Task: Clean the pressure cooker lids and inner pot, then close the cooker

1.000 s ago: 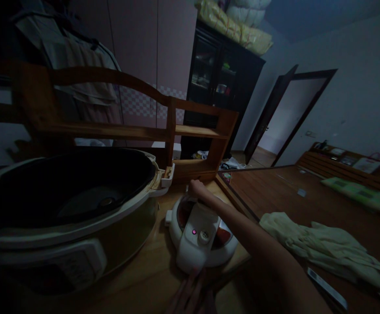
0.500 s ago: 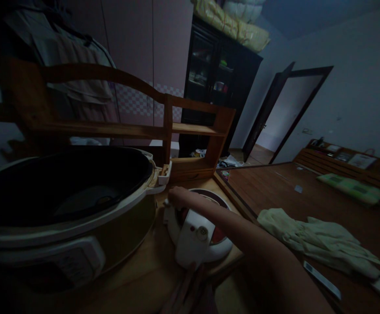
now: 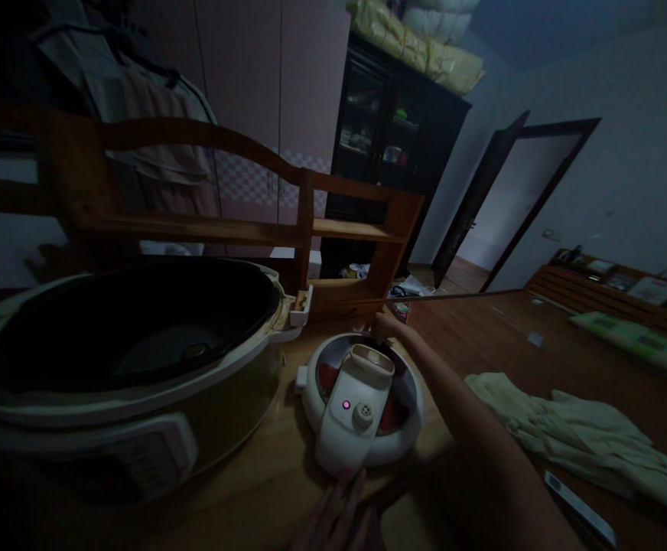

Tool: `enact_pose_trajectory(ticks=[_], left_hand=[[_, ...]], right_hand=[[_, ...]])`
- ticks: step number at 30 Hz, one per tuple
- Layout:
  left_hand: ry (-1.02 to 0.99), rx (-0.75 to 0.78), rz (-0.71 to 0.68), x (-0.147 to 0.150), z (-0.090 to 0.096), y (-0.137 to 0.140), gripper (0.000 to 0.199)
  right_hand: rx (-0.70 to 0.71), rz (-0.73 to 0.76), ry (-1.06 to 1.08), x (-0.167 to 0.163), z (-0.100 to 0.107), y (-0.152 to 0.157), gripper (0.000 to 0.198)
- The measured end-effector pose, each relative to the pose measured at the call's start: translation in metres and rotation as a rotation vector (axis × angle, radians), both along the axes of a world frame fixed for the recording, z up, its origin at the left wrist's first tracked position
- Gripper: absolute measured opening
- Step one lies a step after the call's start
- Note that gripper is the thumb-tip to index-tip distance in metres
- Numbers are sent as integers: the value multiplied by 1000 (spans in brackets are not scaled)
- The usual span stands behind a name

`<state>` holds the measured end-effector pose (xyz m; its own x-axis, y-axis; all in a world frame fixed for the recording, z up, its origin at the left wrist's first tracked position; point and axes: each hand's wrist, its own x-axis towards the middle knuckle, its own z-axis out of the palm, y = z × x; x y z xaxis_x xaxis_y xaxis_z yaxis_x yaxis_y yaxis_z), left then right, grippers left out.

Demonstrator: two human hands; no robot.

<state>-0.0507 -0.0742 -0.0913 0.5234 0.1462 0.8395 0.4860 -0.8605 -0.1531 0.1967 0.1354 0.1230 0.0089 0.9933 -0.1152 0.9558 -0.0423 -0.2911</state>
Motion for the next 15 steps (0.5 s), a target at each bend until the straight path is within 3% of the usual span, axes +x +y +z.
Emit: enact_pose_trajectory(ticks=[8, 15], left_hand=[[25, 31, 37, 2, -9, -3, 29], [194, -75, 85, -3, -11, -12, 41]], right_hand=[[-3, -109, 153, 60, -25, -63, 18], [159, -262, 242, 56, -35, -128, 18]])
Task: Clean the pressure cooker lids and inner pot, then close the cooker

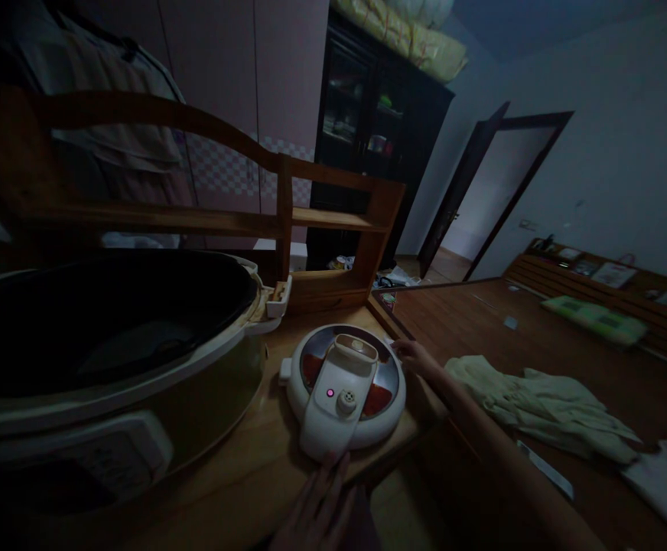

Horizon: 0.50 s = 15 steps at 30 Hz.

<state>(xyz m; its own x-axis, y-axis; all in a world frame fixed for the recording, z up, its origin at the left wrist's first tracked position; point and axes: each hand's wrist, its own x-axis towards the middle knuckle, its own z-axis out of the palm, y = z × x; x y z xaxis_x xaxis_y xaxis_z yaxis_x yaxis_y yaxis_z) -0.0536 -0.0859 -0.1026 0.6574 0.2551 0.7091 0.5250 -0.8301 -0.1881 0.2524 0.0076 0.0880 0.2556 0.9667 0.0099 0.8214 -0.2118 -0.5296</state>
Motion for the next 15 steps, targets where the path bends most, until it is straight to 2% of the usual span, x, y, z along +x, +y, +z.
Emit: enact_pose_trajectory(ticks=[5, 15], left_hand=[[-97, 26, -40, 0, 6, 3, 39], [-28, -39, -44, -6, 19, 1, 40]], right_hand=[[117, -128, 27, -14, -16, -34, 25], [216, -298, 105, -41, -55, -98, 34]])
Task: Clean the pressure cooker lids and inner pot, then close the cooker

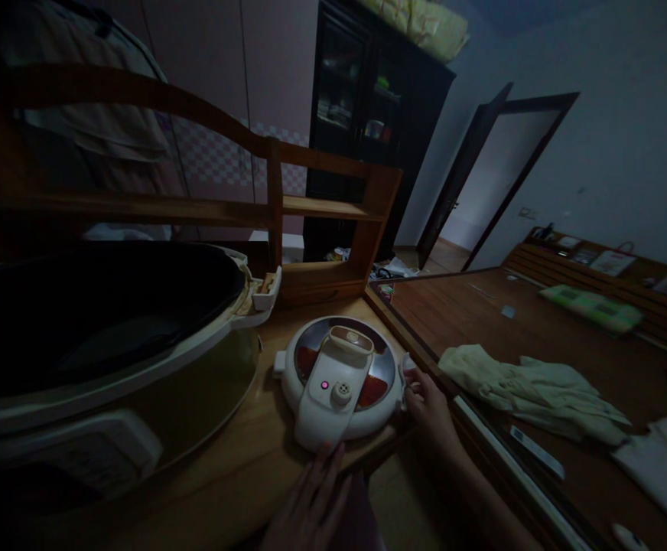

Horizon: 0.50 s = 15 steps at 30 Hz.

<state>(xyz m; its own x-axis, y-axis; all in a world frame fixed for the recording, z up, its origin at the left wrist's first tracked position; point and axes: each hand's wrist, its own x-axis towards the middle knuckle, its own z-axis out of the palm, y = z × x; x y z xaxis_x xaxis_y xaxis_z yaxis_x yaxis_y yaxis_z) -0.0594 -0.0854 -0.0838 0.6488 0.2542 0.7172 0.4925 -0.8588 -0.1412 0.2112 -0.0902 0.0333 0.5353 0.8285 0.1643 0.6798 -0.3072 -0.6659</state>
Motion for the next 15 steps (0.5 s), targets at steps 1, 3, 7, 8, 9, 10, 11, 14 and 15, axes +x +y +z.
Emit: enact_pose_trajectory(ticks=[1, 3, 7, 8, 9, 10, 11, 14, 15], left_hand=[[9, -2, 5, -1, 2, 0, 41], [5, -7, 13, -3, 6, -1, 43], [69, -8, -3, -8, 13, 2, 47], [103, -1, -14, -10, 14, 3, 48], [128, 14, -30, -12, 14, 4, 48], [146, 32, -49, -13, 14, 5, 47], [158, 50, -70, -14, 14, 6, 46], [192, 83, -111, -16, 14, 7, 44], [198, 84, -111, -16, 14, 7, 43]], right_hand=[[24, -6, 9, -4, -5, -5, 33], [110, -10, 15, -11, -15, -13, 33], [261, 12, -96, -25, -32, -24, 33], [270, 30, -148, -29, -35, -26, 33], [273, 53, -202, -33, -37, -29, 34], [271, 81, -253, -38, -39, -32, 37], [262, 112, -295, -44, -41, -35, 40], [260, 190, -393, -61, -47, -43, 48], [272, 216, -423, -67, -50, -45, 49]])
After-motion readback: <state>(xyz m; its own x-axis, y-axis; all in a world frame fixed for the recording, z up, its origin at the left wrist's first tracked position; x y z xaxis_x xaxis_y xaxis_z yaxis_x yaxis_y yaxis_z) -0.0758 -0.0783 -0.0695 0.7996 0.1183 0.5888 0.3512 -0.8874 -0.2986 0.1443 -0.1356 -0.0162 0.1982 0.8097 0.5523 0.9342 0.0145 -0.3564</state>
